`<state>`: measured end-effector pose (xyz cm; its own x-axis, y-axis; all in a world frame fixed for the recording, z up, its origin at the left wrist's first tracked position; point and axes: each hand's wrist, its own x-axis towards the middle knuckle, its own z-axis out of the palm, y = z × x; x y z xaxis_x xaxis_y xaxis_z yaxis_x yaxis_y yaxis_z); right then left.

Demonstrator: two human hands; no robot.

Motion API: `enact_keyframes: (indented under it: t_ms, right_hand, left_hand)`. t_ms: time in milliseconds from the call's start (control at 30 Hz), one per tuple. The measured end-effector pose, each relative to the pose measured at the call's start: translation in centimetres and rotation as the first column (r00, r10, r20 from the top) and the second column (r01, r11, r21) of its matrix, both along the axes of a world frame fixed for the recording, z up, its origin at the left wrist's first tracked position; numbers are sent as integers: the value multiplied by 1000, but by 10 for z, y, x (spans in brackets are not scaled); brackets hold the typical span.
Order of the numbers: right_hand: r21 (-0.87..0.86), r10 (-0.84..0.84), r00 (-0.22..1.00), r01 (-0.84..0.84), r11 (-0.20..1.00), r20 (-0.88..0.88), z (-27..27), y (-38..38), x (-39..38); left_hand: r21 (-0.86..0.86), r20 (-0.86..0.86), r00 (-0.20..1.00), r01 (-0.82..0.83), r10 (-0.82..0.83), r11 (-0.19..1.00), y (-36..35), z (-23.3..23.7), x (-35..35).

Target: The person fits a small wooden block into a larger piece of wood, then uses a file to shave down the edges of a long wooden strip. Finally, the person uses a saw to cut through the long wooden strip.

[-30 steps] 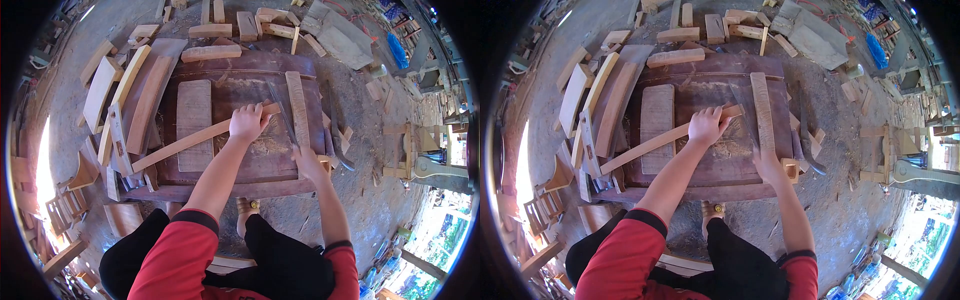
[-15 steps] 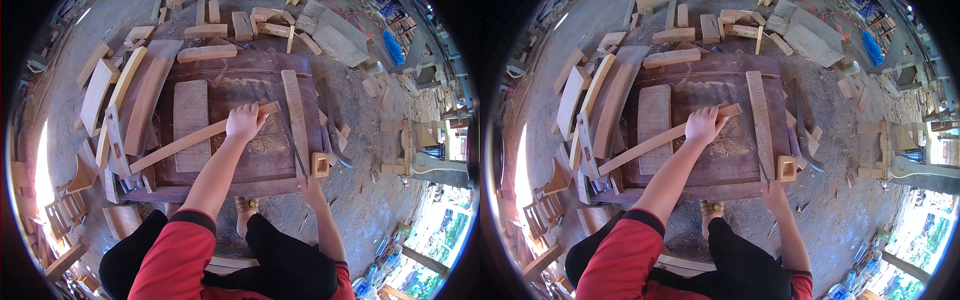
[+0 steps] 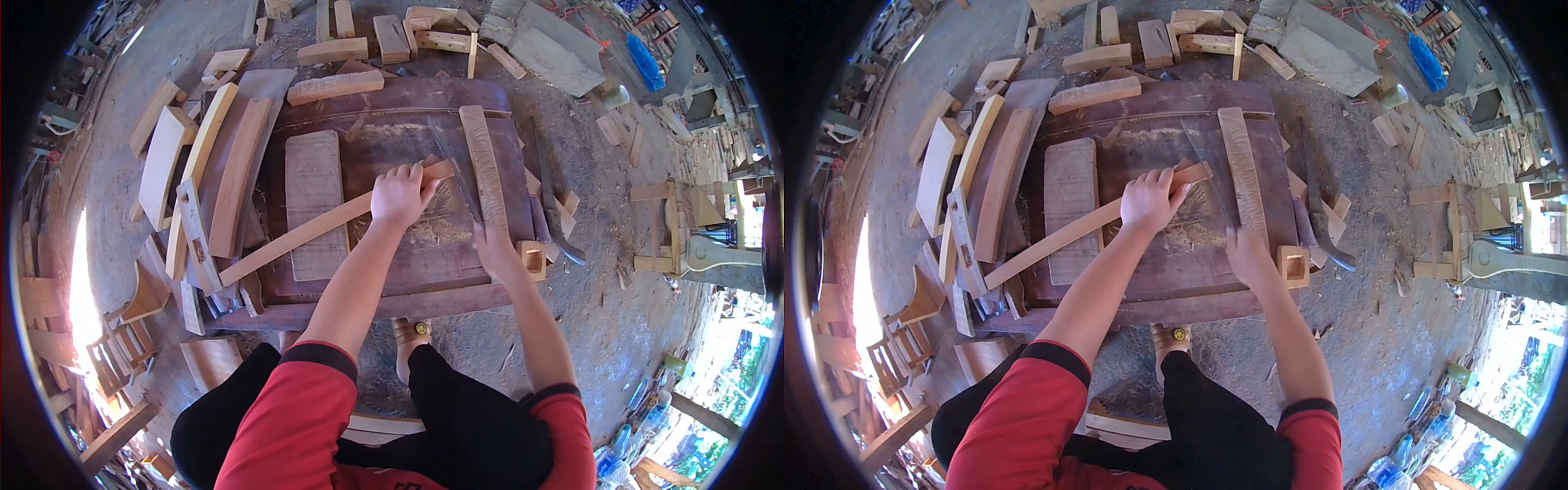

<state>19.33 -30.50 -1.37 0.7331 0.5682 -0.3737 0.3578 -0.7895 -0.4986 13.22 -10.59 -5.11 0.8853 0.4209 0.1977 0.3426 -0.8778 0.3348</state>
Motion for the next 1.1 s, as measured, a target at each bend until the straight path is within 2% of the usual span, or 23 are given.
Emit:
enact_keyframes:
  t_ms: [33, 100, 200, 300, 367, 433, 533, 700, 767, 867, 967, 1033, 1100]
  right_hand:
    - [16, 0, 1000, 0, 1000, 27, 4, -20, -12]
    - [-96, -66, 993, 57, 994, -97, 25, -50, -34]
    - [-112, -119, 986, 106, 988, -114, 34, -75, -45]
    - [-76, -61, 980, 47, 996, -189, 31, -45, -19]
    - [23, -48, 995, 51, 998, -90, 8, -6, 3]
    - [13, 38, 998, -38, 999, -56, -14, 37, 33]
    - [-24, 67, 998, -66, 997, 18, -13, 63, 41]
    - [10, 4, 997, -3, 1000, -72, 4, -19, -2]
    - [-81, -69, 989, 59, 995, -128, 27, -54, -25]
    - [-33, -40, 975, 34, 999, -218, 35, -85, -31]
    - [-35, -63, 974, 57, 998, -217, 46, -51, -15]
    - [-63, -83, 948, 67, 996, -308, 43, -5, 5]
    - [15, 88, 994, -87, 996, -68, -10, 20, 33]
  left_hand:
    - [-7, 4, 1000, -1, 1, 1000, 0, 1, 1]
    - [-27, -35, 999, -3, 2, 1000, 0, 3, 0]
    - [-11, -21, 1000, -9, 9, 1000, 0, -1, 0]
    - [-4, -8, 1000, -8, 8, 1000, 0, 0, 0]
    - [-9, -16, 1000, -3, 3, 1000, -2, 1, 3]
    - [4, -31, 1000, -5, 5, 1000, 1, 1, 0]
    - [20, 37, 999, -18, 17, 1000, -3, 1, 1]
    - [-15, 3, 1000, -15, 15, 1000, -1, 4, 1]
    - [-18, 10, 1000, -21, 21, 1000, -2, 2, -1]
    - [-9, 32, 999, -19, 19, 1000, 0, 1, 1]
    - [-4, 33, 999, -10, 11, 1000, -1, 0, 1]
    - [2, 29, 1000, -7, 6, 1000, -1, 0, 1]
    - [34, 54, 999, -9, 8, 999, -1, -1, 2]
